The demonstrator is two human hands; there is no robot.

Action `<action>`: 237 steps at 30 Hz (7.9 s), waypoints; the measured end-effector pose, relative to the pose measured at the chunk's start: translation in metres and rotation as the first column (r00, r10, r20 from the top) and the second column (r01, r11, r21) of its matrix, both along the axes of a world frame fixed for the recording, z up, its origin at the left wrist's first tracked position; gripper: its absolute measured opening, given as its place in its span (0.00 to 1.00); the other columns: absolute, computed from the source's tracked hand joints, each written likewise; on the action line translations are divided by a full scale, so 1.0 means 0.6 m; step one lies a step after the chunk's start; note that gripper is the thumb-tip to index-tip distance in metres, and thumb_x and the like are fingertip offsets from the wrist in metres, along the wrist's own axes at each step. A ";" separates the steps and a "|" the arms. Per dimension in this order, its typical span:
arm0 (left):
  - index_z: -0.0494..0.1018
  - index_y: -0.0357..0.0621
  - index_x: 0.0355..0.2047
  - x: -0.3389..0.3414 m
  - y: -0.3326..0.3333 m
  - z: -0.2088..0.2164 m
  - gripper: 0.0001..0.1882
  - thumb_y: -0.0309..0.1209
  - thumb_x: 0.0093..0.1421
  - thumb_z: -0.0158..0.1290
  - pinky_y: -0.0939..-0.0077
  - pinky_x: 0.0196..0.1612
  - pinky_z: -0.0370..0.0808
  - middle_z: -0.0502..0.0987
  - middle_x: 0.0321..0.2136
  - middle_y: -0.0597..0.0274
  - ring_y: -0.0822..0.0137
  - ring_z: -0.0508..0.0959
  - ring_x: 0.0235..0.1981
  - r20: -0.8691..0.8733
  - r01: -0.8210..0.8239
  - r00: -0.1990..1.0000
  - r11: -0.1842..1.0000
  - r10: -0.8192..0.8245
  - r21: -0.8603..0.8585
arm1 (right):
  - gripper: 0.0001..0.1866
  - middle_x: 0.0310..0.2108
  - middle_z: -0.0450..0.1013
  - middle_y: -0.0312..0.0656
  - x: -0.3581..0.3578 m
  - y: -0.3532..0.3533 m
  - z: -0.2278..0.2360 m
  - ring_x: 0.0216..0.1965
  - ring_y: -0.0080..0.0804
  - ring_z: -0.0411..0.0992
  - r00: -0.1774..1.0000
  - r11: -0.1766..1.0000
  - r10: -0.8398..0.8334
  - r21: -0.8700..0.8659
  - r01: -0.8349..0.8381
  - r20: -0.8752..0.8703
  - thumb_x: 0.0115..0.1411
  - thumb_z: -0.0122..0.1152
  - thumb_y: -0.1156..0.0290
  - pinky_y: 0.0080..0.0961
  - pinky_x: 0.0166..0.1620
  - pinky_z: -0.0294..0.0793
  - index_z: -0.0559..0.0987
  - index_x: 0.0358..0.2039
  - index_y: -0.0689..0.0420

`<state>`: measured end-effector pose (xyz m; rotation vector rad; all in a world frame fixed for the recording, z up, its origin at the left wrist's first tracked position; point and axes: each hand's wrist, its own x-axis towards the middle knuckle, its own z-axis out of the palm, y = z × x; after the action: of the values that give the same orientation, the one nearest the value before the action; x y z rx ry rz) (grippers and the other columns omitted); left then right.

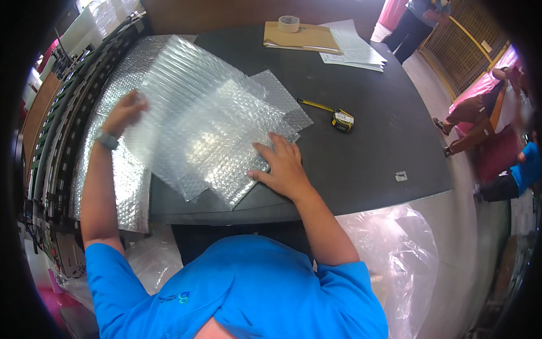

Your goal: The person measures a sheet of bubble wrap with a tape measure, then repeatedly picks up stacks of bubble wrap from a nearby bag and places them on a table. The person aligns and stacks the sheets while occasionally using the tape measure.

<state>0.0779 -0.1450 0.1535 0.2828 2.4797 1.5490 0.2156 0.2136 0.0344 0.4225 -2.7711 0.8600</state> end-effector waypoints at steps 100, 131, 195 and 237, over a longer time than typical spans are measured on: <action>0.65 0.51 0.47 -0.011 0.182 -0.235 0.23 0.36 0.49 0.48 0.50 0.53 0.52 0.58 0.53 0.52 0.56 0.56 0.56 -0.476 -0.415 0.878 0.592 0.059 -0.691 | 0.25 0.43 0.63 0.49 -0.078 0.125 -0.021 0.47 0.45 0.61 0.866 0.846 -0.489 -0.184 0.501 0.108 0.49 0.54 0.55 0.33 0.47 0.62 0.68 0.40 0.63; 0.63 0.51 0.50 -0.003 0.153 -0.198 0.29 0.37 0.45 0.52 0.52 0.53 0.51 0.55 0.55 0.53 0.54 0.55 0.55 -0.304 -0.223 0.952 0.721 0.018 -0.656 | 0.20 0.31 0.64 0.42 -0.073 0.127 -0.015 0.30 0.36 0.68 0.846 0.815 -0.527 -0.234 0.530 0.081 0.50 0.54 0.55 0.29 0.34 0.66 0.68 0.32 0.61; 0.65 0.51 0.46 0.126 0.292 -0.126 0.28 0.19 0.40 0.50 0.73 0.24 0.66 0.67 0.47 0.51 0.63 0.72 0.24 -0.825 0.422 0.389 0.876 -0.409 -0.236 | 0.20 0.30 0.64 0.43 -0.069 0.130 -0.012 0.29 0.37 0.66 0.829 0.815 -0.550 -0.156 0.559 0.099 0.50 0.53 0.54 0.31 0.33 0.65 0.67 0.29 0.60; 0.66 0.46 0.43 0.083 0.206 -0.146 0.19 0.25 0.47 0.44 0.64 0.43 0.67 0.70 0.35 0.51 0.55 0.71 0.40 -0.293 -0.055 0.956 0.960 -0.030 -0.275 | 0.24 0.48 0.61 0.52 -0.213 0.294 -0.091 0.47 0.41 0.62 0.890 0.736 0.106 -0.637 0.229 0.443 0.52 0.47 0.75 0.31 0.49 0.63 0.60 0.50 0.69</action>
<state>0.1280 -0.0216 0.0661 0.4825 2.8929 1.2081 0.0877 0.3901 -0.0202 -0.0260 -2.5246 2.0702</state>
